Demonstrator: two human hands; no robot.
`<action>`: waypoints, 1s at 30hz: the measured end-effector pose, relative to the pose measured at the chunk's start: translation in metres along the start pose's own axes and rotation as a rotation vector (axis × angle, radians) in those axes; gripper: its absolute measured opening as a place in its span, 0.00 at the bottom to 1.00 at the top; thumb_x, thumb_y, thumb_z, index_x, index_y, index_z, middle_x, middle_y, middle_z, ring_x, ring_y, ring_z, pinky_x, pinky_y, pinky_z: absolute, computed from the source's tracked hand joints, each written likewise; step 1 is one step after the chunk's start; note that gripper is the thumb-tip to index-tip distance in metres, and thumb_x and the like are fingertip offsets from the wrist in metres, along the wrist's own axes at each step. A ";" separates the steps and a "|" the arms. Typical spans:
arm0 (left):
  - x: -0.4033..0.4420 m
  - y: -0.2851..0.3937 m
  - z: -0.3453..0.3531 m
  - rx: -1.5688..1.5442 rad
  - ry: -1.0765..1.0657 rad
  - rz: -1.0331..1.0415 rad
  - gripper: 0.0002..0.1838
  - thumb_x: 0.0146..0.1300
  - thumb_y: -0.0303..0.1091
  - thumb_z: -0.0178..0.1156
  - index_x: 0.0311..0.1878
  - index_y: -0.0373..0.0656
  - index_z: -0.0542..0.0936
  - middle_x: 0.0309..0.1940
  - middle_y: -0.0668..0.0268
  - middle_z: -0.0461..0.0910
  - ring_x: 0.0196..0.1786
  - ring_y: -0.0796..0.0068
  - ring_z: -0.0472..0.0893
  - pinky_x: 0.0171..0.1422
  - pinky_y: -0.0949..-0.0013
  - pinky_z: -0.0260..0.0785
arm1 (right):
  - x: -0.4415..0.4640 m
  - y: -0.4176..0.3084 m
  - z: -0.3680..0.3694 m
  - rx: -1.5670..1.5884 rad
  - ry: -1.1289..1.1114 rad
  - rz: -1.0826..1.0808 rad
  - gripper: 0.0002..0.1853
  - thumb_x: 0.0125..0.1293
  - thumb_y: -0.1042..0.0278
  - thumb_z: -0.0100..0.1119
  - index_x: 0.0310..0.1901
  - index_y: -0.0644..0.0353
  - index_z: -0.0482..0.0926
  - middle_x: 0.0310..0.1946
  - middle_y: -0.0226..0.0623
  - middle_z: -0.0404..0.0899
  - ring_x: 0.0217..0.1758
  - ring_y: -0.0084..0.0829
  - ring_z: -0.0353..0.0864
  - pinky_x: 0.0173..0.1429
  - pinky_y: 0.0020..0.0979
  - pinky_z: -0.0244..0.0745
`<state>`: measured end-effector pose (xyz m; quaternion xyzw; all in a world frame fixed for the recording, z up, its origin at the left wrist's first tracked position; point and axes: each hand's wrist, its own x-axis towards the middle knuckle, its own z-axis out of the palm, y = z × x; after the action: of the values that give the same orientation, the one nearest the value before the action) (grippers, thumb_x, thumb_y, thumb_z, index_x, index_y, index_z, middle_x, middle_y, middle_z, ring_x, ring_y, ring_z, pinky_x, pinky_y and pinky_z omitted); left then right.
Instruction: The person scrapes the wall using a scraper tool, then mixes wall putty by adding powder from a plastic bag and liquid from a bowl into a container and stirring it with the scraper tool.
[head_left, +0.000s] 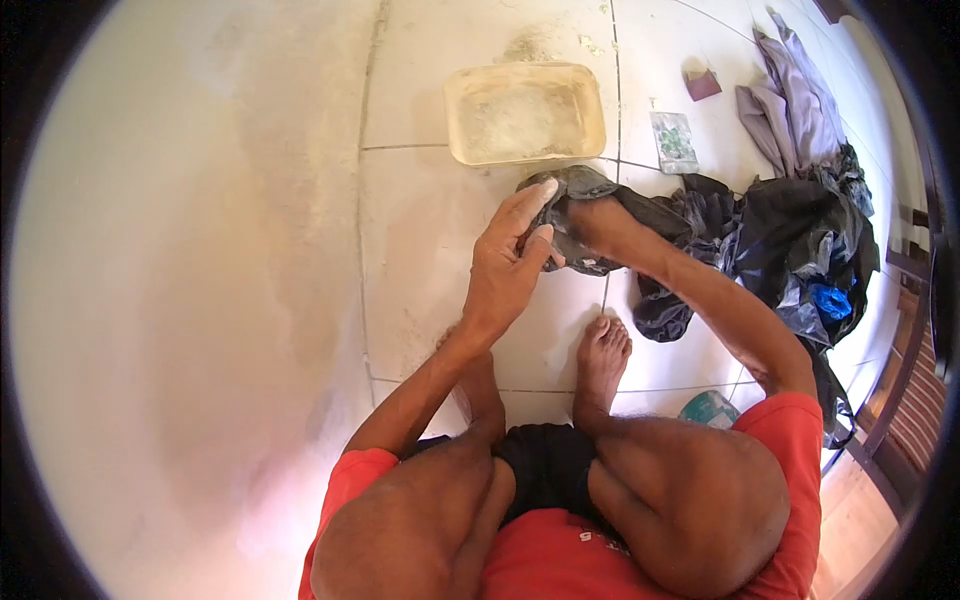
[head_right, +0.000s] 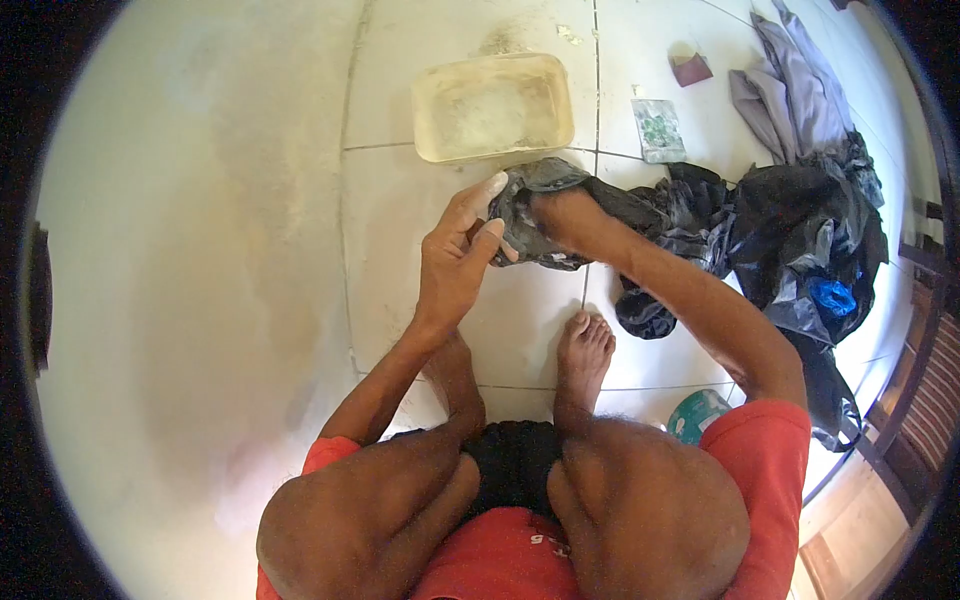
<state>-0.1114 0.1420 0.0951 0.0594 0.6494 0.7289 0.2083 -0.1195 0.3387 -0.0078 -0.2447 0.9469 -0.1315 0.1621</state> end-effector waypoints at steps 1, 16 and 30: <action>0.000 0.000 -0.001 -0.014 0.013 0.001 0.24 0.69 0.24 0.53 0.69 0.40 0.71 0.63 0.61 0.73 0.34 0.79 0.81 0.38 0.76 0.73 | 0.001 0.001 -0.013 0.271 0.117 0.002 0.08 0.52 0.72 0.62 0.33 0.64 0.84 0.27 0.51 0.82 0.32 0.45 0.85 0.36 0.39 0.80; 0.012 -0.001 -0.005 -0.036 0.000 -0.015 0.25 0.69 0.26 0.54 0.70 0.40 0.69 0.61 0.62 0.73 0.35 0.79 0.80 0.39 0.75 0.71 | 0.002 0.038 0.004 2.237 -0.223 0.540 0.22 0.71 0.60 0.56 0.59 0.69 0.71 0.49 0.47 0.81 0.49 0.43 0.84 0.52 0.44 0.84; 0.019 -0.005 -0.009 -0.089 0.012 -0.060 0.25 0.69 0.26 0.54 0.70 0.39 0.69 0.61 0.63 0.73 0.36 0.78 0.81 0.40 0.75 0.72 | -0.009 0.016 -0.036 2.223 -0.246 0.669 0.15 0.73 0.61 0.55 0.52 0.63 0.77 0.46 0.42 0.83 0.45 0.35 0.86 0.46 0.35 0.86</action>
<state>-0.1307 0.1413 0.0858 0.0261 0.6191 0.7509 0.2284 -0.1320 0.3634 0.0223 0.2825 0.3052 -0.8146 0.4043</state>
